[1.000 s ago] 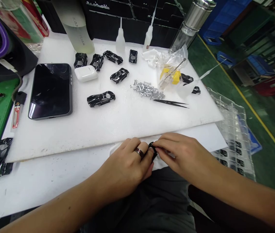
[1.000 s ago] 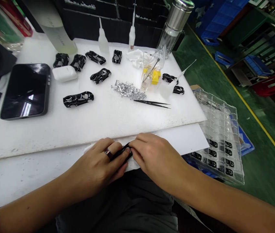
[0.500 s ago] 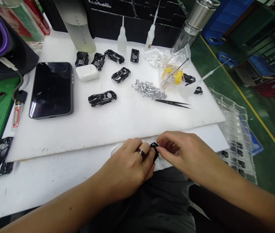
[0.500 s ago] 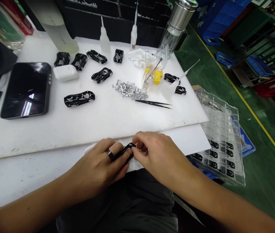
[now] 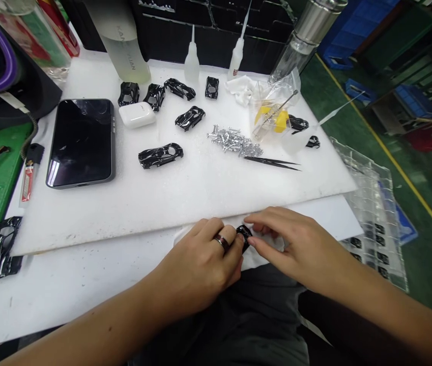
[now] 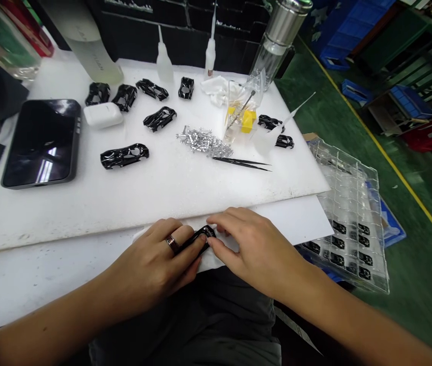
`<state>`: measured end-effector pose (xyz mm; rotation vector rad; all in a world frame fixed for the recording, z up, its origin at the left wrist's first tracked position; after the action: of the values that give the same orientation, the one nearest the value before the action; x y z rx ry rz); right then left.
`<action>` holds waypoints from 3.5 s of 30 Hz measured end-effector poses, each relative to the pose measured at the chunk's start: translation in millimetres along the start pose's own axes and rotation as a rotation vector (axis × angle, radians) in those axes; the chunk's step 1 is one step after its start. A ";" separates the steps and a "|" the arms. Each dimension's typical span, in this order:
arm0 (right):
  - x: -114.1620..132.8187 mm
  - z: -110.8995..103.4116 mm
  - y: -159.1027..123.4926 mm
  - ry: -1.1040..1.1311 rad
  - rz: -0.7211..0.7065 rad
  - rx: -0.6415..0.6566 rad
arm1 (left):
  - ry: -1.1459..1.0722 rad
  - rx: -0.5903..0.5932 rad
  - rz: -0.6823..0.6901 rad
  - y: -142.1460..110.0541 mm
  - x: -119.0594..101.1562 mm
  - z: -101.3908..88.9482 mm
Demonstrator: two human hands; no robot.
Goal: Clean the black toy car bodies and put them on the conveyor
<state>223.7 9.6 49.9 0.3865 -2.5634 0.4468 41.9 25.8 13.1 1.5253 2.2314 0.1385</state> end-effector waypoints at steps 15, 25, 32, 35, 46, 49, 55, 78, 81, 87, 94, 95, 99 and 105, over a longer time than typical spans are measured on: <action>-20.5 20.1 -7.2 0.178 -0.058 -0.092 | -0.054 0.083 -0.071 -1.9 1.5 0.4; -27.0 26.3 -10.6 0.262 -0.111 -0.166 | -0.178 0.085 -0.117 -1.9 5.0 2.7; -27.6 26.8 -9.3 0.278 -0.105 -0.174 | -0.157 0.081 -0.102 -1.5 4.4 1.9; -27.2 26.6 -9.6 0.271 -0.122 -0.177 | -0.148 0.077 -0.103 -1.4 4.7 2.5; -25.3 24.0 -10.9 0.280 -0.163 -0.179 | -0.169 0.065 -0.090 -1.7 5.4 0.8; -26.2 26.1 -10.6 0.274 -0.166 -0.193 | -0.176 0.058 -0.092 -0.4 5.9 2.1; -27.0 26.4 -11.5 0.269 -0.163 -0.198 | -0.146 0.083 -0.096 -0.1 5.3 3.3; -64.1 -55.4 45.9 -0.454 0.149 -0.345 | -0.097 0.084 -0.091 -1.7 3.6 4.4; -54.5 -53.6 26.1 -0.050 0.153 -0.498 | -0.081 0.093 -0.080 -1.7 3.5 4.2; -35.4 -13.3 -2.3 0.698 0.080 -0.477 | -0.078 0.095 -0.075 -0.6 3.4 2.6; -22.6 16.4 -14.1 0.774 0.036 -0.534 | -0.084 0.115 -0.060 -0.2 3.5 2.8; -21.6 17.0 -16.1 0.776 0.030 -0.521 | -0.090 0.116 -0.060 -0.2 3.6 2.8; -23.7 17.6 -22.8 0.890 0.046 -0.511 | -0.093 0.123 -0.062 -0.8 3.3 2.0; -33.6 18.5 -18.5 1.034 0.150 -0.594 | -0.094 0.110 -0.061 -1.4 3.0 0.8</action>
<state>250.2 -8.0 21.6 -0.2229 -1.5859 -0.0917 40.1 27.8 11.1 1.4856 2.2403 -0.0741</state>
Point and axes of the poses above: each hand's wrist, its own y-axis towards the middle knuckle, its own z-axis out of the palm, x = y × z, the point moved 3 cm from there along y, towards the middle knuckle, and after that the axes turned 5 degrees about x, right-handed, at the moved point
